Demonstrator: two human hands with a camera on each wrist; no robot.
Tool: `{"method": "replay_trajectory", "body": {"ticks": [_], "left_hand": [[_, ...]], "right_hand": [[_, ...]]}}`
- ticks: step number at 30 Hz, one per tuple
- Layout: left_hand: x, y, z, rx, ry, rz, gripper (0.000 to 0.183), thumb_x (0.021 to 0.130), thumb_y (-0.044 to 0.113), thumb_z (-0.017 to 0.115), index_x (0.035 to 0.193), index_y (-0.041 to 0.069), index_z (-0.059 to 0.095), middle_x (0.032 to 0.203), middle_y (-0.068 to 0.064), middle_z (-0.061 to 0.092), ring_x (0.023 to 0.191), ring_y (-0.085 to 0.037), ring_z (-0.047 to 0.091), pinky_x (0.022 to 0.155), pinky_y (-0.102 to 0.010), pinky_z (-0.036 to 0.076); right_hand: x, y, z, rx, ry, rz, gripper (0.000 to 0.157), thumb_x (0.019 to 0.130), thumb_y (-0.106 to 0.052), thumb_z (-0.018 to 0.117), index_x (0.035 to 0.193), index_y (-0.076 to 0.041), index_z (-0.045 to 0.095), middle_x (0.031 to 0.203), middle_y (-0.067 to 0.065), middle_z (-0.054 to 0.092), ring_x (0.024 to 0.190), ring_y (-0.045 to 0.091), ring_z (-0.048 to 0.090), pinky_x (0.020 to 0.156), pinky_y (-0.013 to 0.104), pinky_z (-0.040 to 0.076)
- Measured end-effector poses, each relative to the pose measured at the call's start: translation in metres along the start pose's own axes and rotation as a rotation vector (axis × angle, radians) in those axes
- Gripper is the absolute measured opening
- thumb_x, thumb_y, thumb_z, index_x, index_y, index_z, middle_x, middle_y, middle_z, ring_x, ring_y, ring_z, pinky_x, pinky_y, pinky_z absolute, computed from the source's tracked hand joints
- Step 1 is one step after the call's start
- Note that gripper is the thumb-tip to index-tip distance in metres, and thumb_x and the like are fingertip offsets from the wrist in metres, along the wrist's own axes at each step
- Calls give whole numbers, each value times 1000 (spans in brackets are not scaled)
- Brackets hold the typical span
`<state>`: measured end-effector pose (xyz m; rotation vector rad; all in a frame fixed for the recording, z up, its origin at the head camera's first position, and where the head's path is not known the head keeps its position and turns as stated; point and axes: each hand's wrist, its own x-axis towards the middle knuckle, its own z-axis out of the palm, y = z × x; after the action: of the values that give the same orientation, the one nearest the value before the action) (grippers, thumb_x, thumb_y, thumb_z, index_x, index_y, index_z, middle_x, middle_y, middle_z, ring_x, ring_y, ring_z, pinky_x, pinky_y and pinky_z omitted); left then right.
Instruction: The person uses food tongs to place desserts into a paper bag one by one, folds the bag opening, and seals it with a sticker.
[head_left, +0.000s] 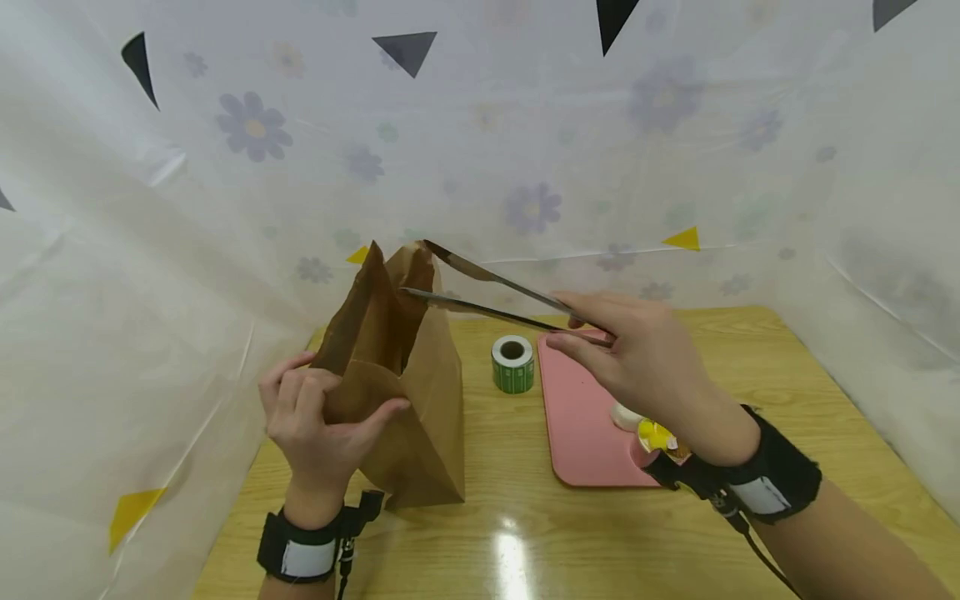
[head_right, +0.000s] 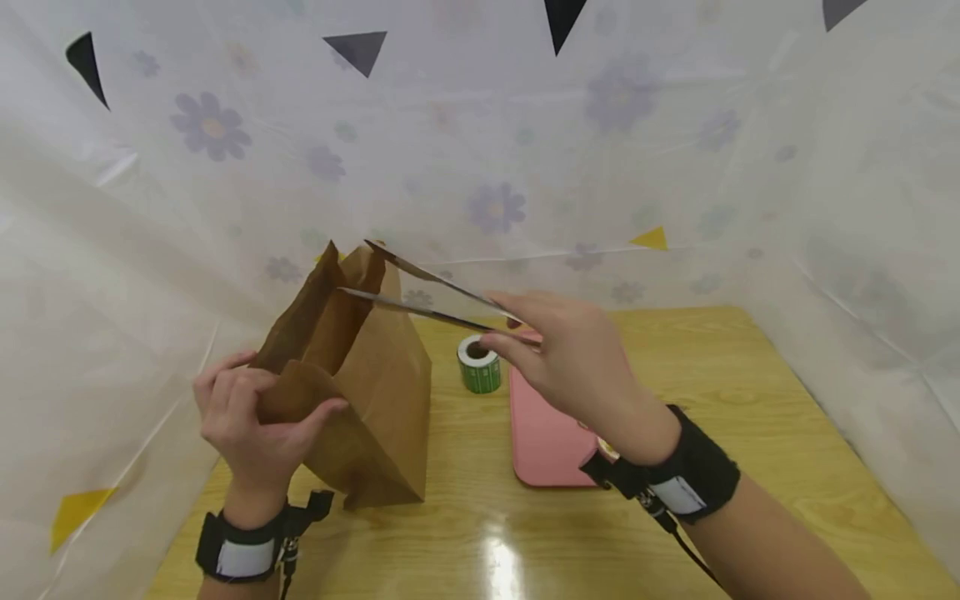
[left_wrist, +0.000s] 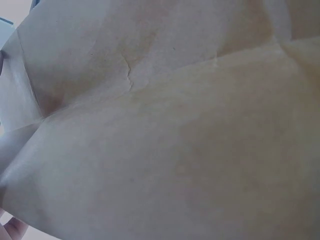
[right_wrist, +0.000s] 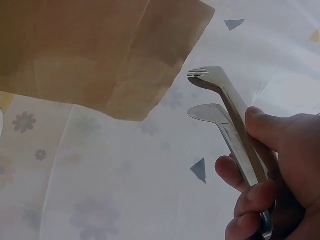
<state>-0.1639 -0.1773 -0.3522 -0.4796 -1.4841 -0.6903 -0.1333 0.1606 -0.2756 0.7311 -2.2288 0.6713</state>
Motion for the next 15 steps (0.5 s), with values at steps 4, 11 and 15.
{"method": "replay_trajectory", "body": {"ticks": [4, 11, 15], "left_hand": [[0, 0, -1, 2, 0, -5, 83, 75, 77, 79, 67, 0, 49, 61, -15, 47, 65, -40, 56, 96, -47, 50], [1, 1, -2, -1, 6, -10, 83, 74, 77, 79, 66, 0, 48, 60, -15, 46, 63, -39, 54, 95, -49, 50], [1, 2, -2, -6, 8, -12, 83, 74, 77, 79, 66, 0, 49, 60, -15, 46, 63, -39, 54, 95, -49, 50]], "right_hand": [[-8, 7, -6, -37, -26, 25, 54, 81, -20, 90, 132, -16, 74, 89, -3, 77, 61, 4, 53, 54, 22, 39], [-26, 23, -18, -109, -55, 69, 54, 79, -21, 91, 131, -17, 75, 93, -1, 79, 60, 5, 52, 53, 23, 40], [-39, 33, -24, -143, -69, 84, 52, 77, -19, 91, 127, -15, 77, 95, 3, 80, 51, -1, 36, 48, 22, 30]]}}
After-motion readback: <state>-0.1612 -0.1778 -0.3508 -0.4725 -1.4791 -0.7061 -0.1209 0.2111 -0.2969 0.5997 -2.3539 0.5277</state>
